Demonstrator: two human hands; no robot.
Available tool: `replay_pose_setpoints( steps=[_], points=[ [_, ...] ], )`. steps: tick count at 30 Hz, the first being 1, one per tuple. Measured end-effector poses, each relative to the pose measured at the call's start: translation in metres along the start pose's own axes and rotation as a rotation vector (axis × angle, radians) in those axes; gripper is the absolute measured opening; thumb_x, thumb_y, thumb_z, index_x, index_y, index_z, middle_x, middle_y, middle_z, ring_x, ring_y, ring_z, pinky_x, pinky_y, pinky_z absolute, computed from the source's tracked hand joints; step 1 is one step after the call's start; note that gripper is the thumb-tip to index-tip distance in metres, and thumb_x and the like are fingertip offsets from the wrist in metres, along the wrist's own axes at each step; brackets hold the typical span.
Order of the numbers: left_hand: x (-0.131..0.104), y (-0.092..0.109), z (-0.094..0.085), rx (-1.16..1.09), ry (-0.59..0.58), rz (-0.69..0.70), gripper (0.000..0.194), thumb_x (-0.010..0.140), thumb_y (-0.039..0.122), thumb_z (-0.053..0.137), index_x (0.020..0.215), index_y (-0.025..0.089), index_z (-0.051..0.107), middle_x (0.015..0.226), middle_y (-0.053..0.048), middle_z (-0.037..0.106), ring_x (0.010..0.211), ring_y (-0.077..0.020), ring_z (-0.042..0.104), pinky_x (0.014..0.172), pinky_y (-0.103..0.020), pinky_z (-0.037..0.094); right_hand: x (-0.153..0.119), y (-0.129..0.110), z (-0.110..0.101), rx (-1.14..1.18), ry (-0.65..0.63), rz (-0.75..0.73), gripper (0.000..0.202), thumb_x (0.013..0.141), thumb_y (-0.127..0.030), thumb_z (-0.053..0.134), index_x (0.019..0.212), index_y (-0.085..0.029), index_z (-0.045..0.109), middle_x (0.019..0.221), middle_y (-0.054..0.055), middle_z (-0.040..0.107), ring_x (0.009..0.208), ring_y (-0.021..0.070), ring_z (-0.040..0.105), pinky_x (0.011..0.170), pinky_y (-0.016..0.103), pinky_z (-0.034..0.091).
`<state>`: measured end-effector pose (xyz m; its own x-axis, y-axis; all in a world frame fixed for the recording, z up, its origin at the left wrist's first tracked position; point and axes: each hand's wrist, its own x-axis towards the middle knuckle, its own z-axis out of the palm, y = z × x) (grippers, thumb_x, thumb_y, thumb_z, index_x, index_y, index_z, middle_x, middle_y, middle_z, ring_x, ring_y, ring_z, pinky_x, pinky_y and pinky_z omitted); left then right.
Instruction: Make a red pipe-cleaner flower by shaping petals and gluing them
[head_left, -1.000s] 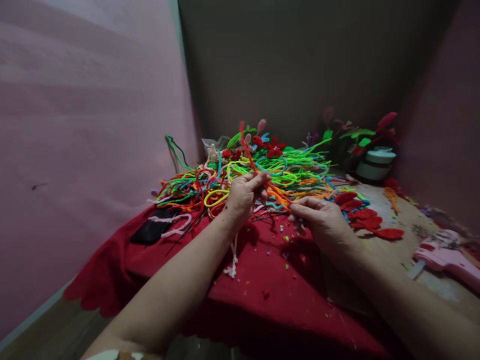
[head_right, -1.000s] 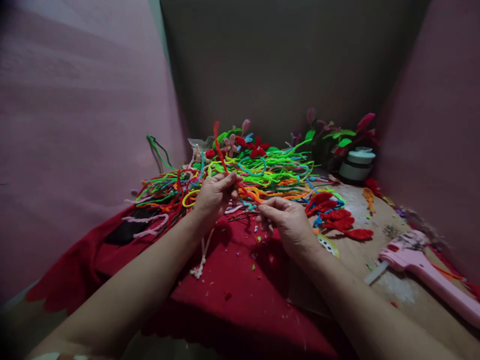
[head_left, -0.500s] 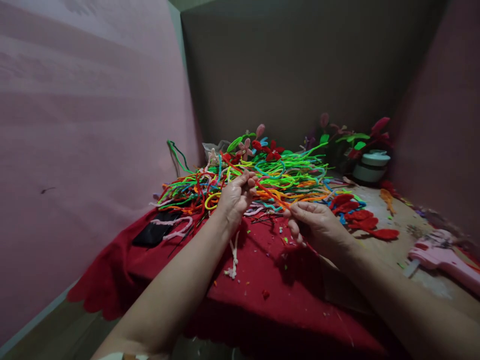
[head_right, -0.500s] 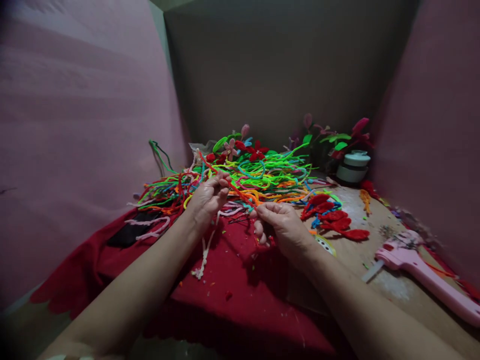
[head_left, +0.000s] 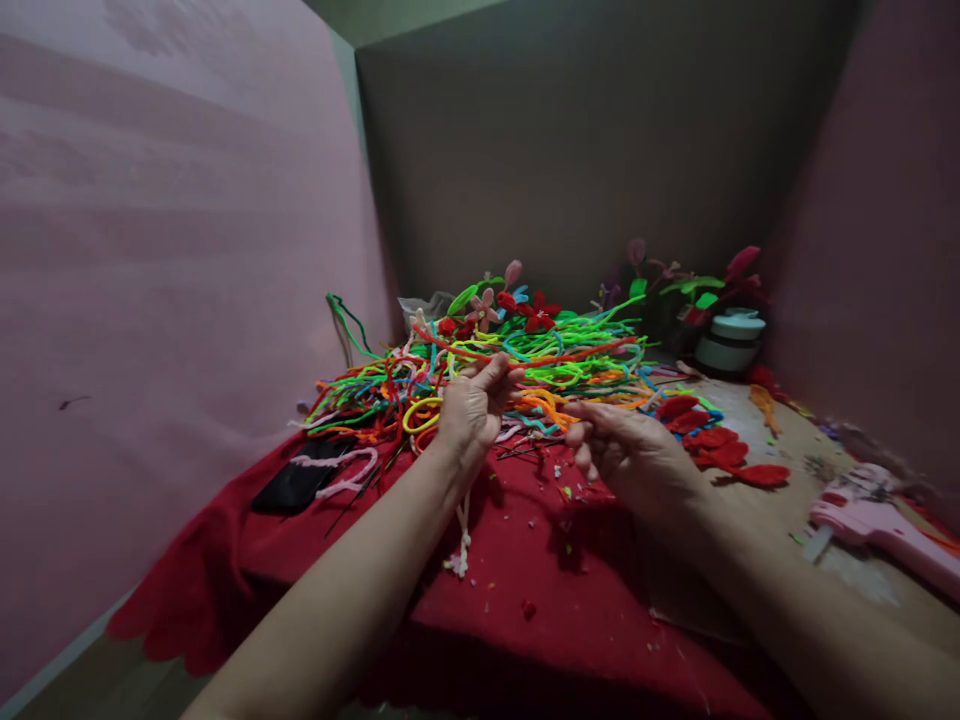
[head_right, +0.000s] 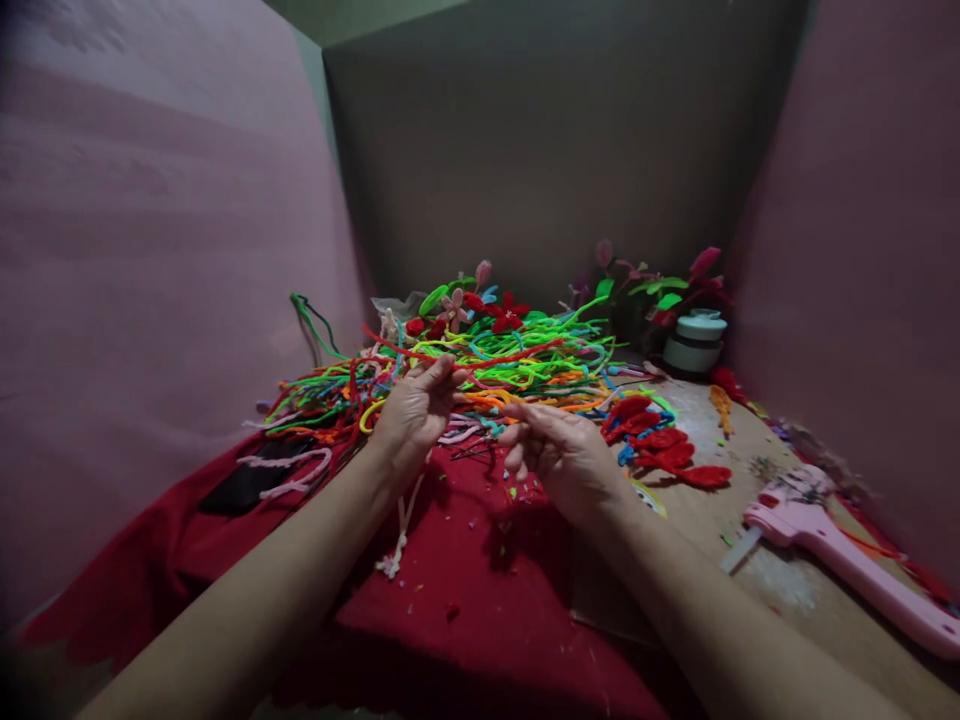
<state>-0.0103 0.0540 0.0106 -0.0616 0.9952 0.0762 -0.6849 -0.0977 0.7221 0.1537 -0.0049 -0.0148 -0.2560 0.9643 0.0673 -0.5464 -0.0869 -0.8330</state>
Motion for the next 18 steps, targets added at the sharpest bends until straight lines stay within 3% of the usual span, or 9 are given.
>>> replay_pose_setpoints(
  steps=[4, 11, 14, 18],
  points=[
    [-0.02, -0.016, 0.008, 0.159, -0.167, -0.019, 0.015, 0.061, 0.016, 0.074, 0.065, 0.011, 0.061, 0.057, 0.001, 0.061, 0.05, -0.0115, 0.06, 0.041, -0.019, 0.043, 0.004, 0.01, 0.004, -0.07, 0.048, -0.096, 0.026, 0.07, -0.031, 0.07, 0.09, -0.015, 0.068, 0.07, 0.005, 0.069, 0.05, 0.0122, 0.06, 0.044, 0.022, 0.045],
    [-0.035, -0.035, 0.008, 0.395, -0.433, -0.102, 0.02, 0.065, 0.026, 0.072, 0.073, 0.008, 0.065, 0.057, -0.002, 0.059, 0.047, -0.0083, 0.053, 0.043, -0.019, 0.037, 0.011, 0.011, -0.004, -0.052, 0.169, -0.232, 0.019, 0.067, -0.03, 0.074, 0.076, -0.015, 0.07, 0.061, -0.001, 0.063, 0.047, 0.0064, 0.053, 0.043, 0.018, 0.04],
    [-0.031, -0.035, 0.006, 0.361, -0.382, -0.149, 0.02, 0.065, 0.026, 0.072, 0.073, 0.01, 0.063, 0.056, -0.001, 0.058, 0.045, -0.0073, 0.051, 0.041, -0.018, 0.035, 0.013, 0.01, -0.007, -0.023, 0.176, -0.219, 0.019, 0.063, -0.028, 0.076, 0.072, -0.014, 0.068, 0.062, 0.0, 0.064, 0.051, 0.0079, 0.057, 0.048, 0.019, 0.044],
    [-0.03, -0.033, 0.006, 0.423, -0.317, -0.155, 0.021, 0.065, 0.027, 0.072, 0.07, 0.01, 0.061, 0.05, 0.001, 0.055, 0.041, -0.0068, 0.047, 0.037, -0.017, 0.033, 0.014, 0.01, -0.009, -0.03, 0.188, -0.189, 0.024, 0.06, -0.03, 0.078, 0.071, -0.013, 0.065, 0.061, 0.0, 0.064, 0.048, 0.0099, 0.059, 0.041, 0.019, 0.043]
  ],
)
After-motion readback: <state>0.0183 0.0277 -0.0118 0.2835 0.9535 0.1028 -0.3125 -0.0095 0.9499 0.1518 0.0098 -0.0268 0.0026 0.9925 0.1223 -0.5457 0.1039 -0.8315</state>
